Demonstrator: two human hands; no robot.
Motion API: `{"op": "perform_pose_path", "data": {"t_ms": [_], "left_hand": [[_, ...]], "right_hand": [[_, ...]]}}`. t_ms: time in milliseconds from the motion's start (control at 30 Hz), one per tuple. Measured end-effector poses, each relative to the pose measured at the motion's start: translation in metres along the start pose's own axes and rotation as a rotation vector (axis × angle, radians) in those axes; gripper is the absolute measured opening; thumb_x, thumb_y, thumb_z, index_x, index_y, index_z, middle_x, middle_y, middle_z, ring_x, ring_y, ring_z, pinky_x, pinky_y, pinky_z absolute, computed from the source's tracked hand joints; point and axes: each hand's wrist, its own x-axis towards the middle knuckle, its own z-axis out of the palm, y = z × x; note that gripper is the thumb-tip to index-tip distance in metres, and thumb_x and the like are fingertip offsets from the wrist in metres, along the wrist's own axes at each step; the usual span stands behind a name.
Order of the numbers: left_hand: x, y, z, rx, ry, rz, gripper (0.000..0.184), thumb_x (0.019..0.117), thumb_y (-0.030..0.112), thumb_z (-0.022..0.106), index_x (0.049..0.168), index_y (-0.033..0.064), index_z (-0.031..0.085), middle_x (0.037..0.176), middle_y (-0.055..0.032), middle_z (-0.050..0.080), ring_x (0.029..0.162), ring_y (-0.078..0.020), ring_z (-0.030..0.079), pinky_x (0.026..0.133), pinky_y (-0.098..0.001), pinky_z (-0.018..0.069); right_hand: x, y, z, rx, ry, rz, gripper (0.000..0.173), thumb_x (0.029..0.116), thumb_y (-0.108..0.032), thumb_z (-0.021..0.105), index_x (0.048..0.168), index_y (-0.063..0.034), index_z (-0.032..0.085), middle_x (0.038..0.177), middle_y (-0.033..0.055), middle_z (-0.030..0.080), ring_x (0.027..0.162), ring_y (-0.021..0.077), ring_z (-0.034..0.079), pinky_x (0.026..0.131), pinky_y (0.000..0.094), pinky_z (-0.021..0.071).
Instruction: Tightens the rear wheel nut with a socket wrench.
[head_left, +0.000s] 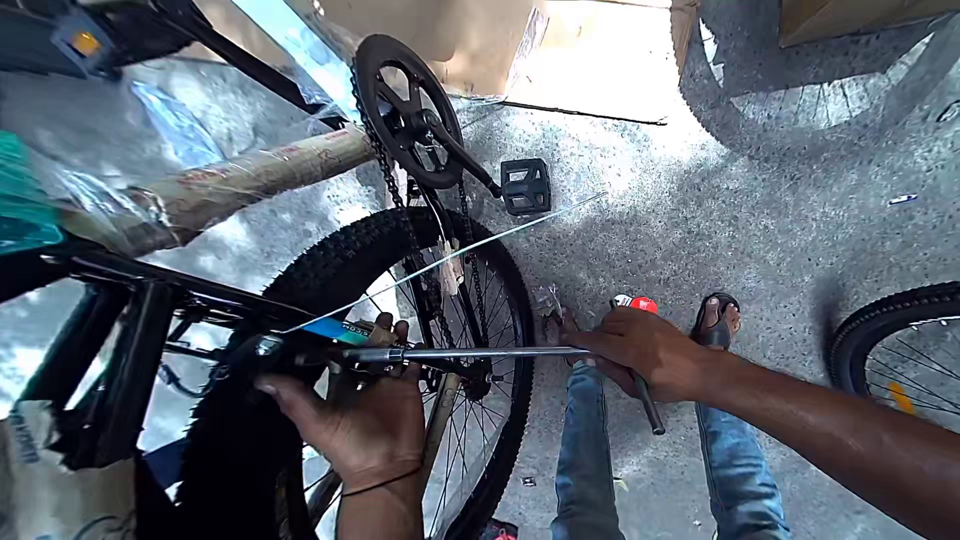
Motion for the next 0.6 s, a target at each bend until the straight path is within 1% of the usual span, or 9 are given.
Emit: {"op": "perform_pose_path", "data": {"t_ms": [67,133,233,300,400,467,500,567,600], "left_hand": [[-0.001,-0.01,-0.01,-0.124,-0.086,0.061,0.071,0.1013,0.07,0.026,0.147,0.0177,0.041,0.141,-0.0107,0.058,0.125,-0.0302,0.06,0.1,-0.0531,0.0522],[-0.003,-0.009,-0.009,-0.104,-0.064,0.074,0.048,0.1074,0.052,0.031,0.136,0.0189,0.05,0.132,-0.0061,0.062,0.12,-0.0262,0.062,0.097,-0.0507,0.0534],[-0.002,0.005,0.003,-0.006,0.078,0.033,0.032,0.1081,0.045,0.039,0.121,0.0212,0.056,0.116,0.0002,0.064,0.111,-0.0197,0.063,0.093,-0.049,0.0533],[-0.006,0.012,0.004,-0.016,0.115,-0.003,0.03,0.1079,0.042,0.039,0.12,0.0207,0.055,0.115,0.0001,0.063,0.11,-0.02,0.063,0.092,-0.0501,0.0534],[-0.018,0.019,0.004,0.011,0.136,-0.077,0.044,0.1048,0.049,0.033,0.134,0.0188,0.048,0.125,-0.0055,0.059,0.11,-0.0254,0.063,0.091,-0.0549,0.0531],[-0.026,0.026,0.01,0.242,0.188,-0.146,0.06,0.1056,0.058,0.029,0.147,0.0162,0.042,0.135,-0.0098,0.058,0.115,-0.0278,0.064,0.09,-0.053,0.0549],[-0.028,0.03,0.015,0.392,0.208,-0.151,0.065,0.1055,0.062,0.027,0.147,0.0152,0.043,0.135,-0.0106,0.059,0.115,-0.0277,0.064,0.088,-0.0514,0.0554],[-0.029,0.038,0.023,0.599,0.202,-0.149,0.068,0.1033,0.068,0.027,0.144,0.0184,0.05,0.134,-0.0084,0.061,0.119,-0.0273,0.062,0.092,-0.0539,0.0523],[-0.028,0.041,0.024,0.651,0.203,-0.162,0.069,0.1018,0.071,0.027,0.142,0.0209,0.052,0.132,-0.0073,0.063,0.119,-0.0275,0.062,0.091,-0.055,0.0515]], "right_hand": [[-0.01,-0.005,0.002,0.161,-0.012,0.112,0.025,0.1037,-0.03,0.058,0.114,-0.0129,0.073,0.083,-0.0031,0.069,0.077,0.0081,0.066,0.072,0.0323,0.0583],[-0.01,-0.01,-0.006,0.042,-0.071,0.19,0.028,0.104,-0.039,0.055,0.105,-0.0171,0.073,0.093,-0.005,0.068,0.096,0.0103,0.064,0.09,0.0371,0.0529],[0.001,-0.017,-0.024,-0.312,-0.16,0.257,0.038,0.1039,-0.05,0.049,0.099,-0.02,0.071,0.099,-0.0001,0.064,0.091,0.0189,0.062,0.074,0.0377,0.0529],[0.008,-0.026,-0.035,-0.45,-0.198,0.34,0.04,0.1034,-0.052,0.049,0.096,-0.0186,0.069,0.104,0.0041,0.065,0.077,0.0217,0.065,0.057,0.0395,0.0539],[0.012,-0.042,-0.044,-0.368,-0.234,0.561,0.045,0.1029,-0.059,0.047,0.115,-0.0219,0.069,0.118,0.0052,0.066,0.067,0.0202,0.066,0.054,0.042,0.0548],[0.013,-0.054,-0.044,-0.471,-0.284,0.702,0.063,0.1011,-0.067,0.042,0.133,-0.0173,0.064,0.135,0.0154,0.061,0.065,0.0258,0.067,0.055,0.0453,0.055],[0.014,-0.057,-0.042,-0.557,-0.305,0.746,0.07,0.1001,-0.07,0.039,0.138,-0.0144,0.061,0.13,0.0169,0.062,0.064,0.0278,0.067,0.053,0.0458,0.0547],[0.011,-0.054,-0.039,-0.641,-0.295,0.712,0.063,0.0994,-0.072,0.037,0.116,-0.0164,0.061,0.075,0.0042,0.064,0.057,0.023,0.064,0.048,0.0415,0.0496],[0.01,-0.051,-0.041,-0.585,-0.296,0.662,0.055,0.1012,-0.068,0.038,0.109,-0.0187,0.06,0.064,-0.0012,0.058,0.056,0.0196,0.062,0.048,0.0396,0.0485]]}}
